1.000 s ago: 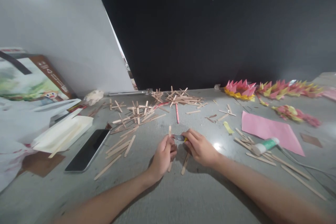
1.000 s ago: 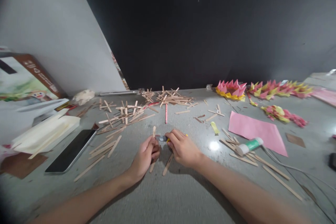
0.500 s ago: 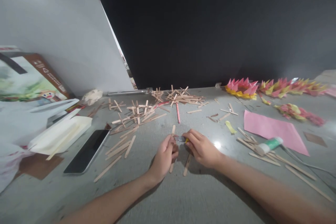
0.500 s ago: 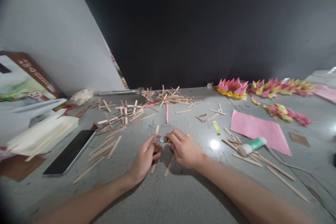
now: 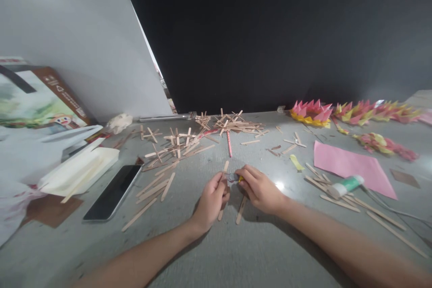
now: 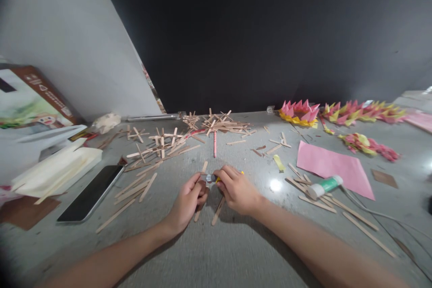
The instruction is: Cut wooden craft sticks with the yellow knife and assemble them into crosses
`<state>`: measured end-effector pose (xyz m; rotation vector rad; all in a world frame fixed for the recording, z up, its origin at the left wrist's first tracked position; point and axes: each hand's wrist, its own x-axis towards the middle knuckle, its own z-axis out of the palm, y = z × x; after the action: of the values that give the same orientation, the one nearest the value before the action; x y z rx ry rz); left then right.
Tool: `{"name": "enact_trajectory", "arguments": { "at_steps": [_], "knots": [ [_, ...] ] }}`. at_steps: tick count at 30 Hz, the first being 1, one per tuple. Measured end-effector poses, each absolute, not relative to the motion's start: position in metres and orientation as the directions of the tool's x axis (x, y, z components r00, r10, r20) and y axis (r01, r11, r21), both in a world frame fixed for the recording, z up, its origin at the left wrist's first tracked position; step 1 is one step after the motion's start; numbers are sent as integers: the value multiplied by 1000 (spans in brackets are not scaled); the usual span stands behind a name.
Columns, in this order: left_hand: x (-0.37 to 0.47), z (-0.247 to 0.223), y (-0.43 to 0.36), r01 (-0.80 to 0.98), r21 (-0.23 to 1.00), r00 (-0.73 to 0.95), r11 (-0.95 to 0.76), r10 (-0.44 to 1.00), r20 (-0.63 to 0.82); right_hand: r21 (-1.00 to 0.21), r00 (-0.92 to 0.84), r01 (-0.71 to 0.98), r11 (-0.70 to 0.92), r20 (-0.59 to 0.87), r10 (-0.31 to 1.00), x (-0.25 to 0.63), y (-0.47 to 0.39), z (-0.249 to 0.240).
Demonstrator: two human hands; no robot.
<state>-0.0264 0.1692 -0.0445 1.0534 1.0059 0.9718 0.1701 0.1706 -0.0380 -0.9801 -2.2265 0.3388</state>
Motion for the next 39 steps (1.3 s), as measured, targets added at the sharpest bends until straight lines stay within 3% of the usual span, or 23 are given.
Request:
{"name": "enact_trajectory", "arguments": {
  "at_steps": [6, 39],
  "knots": [
    [-28, -47, 169, -106, 984, 268, 145, 957, -112, -481, -491, 548, 684, 476, 729, 170, 170, -38],
    [-26, -42, 167, -110, 978, 236, 176, 961, -147, -461, -504, 551, 696, 481, 717, 170, 171, -40]
  ]
}}
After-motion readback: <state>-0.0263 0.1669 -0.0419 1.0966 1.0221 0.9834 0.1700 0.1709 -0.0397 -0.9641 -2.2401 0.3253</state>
